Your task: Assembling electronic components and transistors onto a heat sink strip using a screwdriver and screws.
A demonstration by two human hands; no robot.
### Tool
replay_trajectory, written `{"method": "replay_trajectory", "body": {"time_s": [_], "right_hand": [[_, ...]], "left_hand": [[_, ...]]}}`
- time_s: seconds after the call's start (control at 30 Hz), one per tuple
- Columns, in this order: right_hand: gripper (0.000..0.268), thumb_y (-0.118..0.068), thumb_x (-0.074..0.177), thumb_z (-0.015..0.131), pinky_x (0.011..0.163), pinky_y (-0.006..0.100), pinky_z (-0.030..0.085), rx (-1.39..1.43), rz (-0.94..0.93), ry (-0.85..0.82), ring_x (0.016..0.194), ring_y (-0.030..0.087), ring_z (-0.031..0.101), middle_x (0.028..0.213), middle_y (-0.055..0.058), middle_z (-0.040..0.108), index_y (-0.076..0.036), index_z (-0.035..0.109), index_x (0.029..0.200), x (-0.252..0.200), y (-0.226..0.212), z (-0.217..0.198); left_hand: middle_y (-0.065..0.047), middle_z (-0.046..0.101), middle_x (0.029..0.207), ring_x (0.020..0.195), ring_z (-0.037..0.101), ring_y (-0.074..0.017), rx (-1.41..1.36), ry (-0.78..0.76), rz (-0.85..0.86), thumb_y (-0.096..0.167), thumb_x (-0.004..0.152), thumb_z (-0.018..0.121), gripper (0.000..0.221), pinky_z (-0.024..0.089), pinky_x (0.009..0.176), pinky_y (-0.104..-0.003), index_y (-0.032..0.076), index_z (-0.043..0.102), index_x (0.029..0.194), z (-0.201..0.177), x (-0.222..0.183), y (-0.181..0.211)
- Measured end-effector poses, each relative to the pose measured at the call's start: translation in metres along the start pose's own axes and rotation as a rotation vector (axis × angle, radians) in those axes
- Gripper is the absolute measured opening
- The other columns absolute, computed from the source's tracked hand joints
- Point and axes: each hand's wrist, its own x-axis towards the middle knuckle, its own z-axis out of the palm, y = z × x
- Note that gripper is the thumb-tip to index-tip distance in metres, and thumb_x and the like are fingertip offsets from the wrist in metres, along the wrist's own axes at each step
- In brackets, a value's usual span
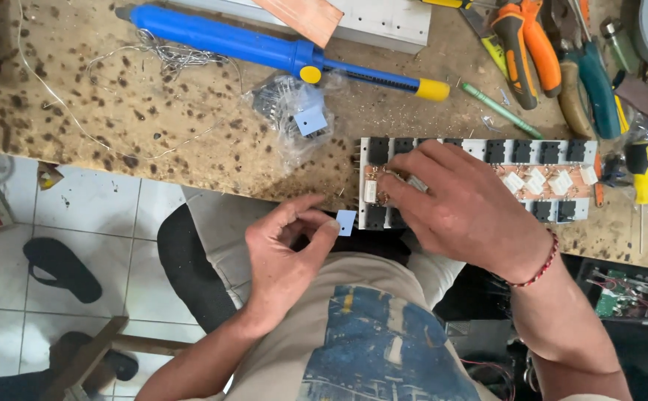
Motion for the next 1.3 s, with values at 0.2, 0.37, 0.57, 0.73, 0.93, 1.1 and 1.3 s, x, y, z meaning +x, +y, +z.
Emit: {"method": "replay_trajectory", "body": {"time_s": [0.2,0.37,0.57,0.73,0.93,1.1,1.3], "right_hand": [[0.017,0.001,0.095,0.071,0.069,0.037,0.053,0.146,-0.073,0.042,0.087,0.030,0.058,0.108,0.019,0.061,0.003,0.066,0.112,0.003,0.005,-0.004],[0.017,0.003,0.095,0.069,0.067,0.038,0.051,0.195,-0.076,0.079,0.084,0.031,0.057,0.106,0.019,0.060,0.004,0.066,0.112,0.002,0.007,-0.001],[0.018,0.000,0.096,0.068,0.067,0.040,0.051,0.171,-0.068,0.125,0.082,0.032,0.056,0.106,0.018,0.060,0.003,0.065,0.114,0.001,0.006,-0.002],[0.017,0.002,0.094,0.067,0.065,0.040,0.050,0.174,-0.071,0.148,0.083,0.032,0.056,0.104,0.018,0.059,0.004,0.064,0.110,0.000,0.008,0.001],[0.018,0.001,0.094,0.069,0.064,0.039,0.052,0.158,-0.084,0.156,0.083,0.032,0.057,0.104,0.019,0.060,0.004,0.066,0.111,0.000,0.009,0.001],[0.018,0.001,0.093,0.070,0.067,0.041,0.053,0.181,-0.075,0.143,0.085,0.033,0.058,0.105,0.020,0.060,0.003,0.065,0.111,0.001,0.008,-0.001],[0.017,0.005,0.091,0.068,0.061,0.038,0.048,0.190,-0.065,0.151,0.081,0.031,0.056,0.104,0.018,0.059,0.003,0.064,0.107,0.000,0.012,0.002]], "left_hand": [[-0.001,0.073,0.073,0.061,0.058,-0.0027,-0.051,0.025,-0.091,-0.002,0.082,0.076,0.021,0.051,0.056,-0.018,-0.004,0.076,0.103,0.005,-0.001,-0.006],[-0.007,0.077,0.077,0.065,0.067,-0.0074,-0.094,0.014,-0.068,-0.004,0.083,0.078,0.020,0.057,0.059,-0.019,-0.004,0.075,0.103,0.010,-0.002,-0.012],[-0.009,0.079,0.083,0.068,0.069,-0.0073,-0.068,0.033,-0.056,-0.001,0.084,0.078,0.020,0.056,0.060,-0.018,0.000,0.075,0.104,0.018,-0.001,-0.013],[-0.004,0.076,0.080,0.064,0.062,-0.0040,-0.035,0.046,-0.011,-0.001,0.087,0.076,0.018,0.052,0.056,-0.017,0.001,0.073,0.104,0.028,-0.005,-0.017],[-0.005,0.075,0.081,0.068,0.063,-0.0048,-0.047,0.060,-0.001,-0.001,0.086,0.078,0.021,0.054,0.060,-0.018,0.002,0.071,0.106,0.033,-0.008,-0.019],[-0.005,0.074,0.080,0.067,0.061,-0.0045,-0.071,0.093,-0.020,0.000,0.087,0.078,0.022,0.052,0.059,-0.019,0.002,0.070,0.108,0.039,-0.011,-0.022],[-0.001,0.071,0.090,0.070,0.059,-0.0060,0.006,0.086,0.067,0.013,0.098,0.068,0.027,0.051,0.060,-0.024,0.004,0.067,0.123,0.033,-0.019,-0.024]]}}
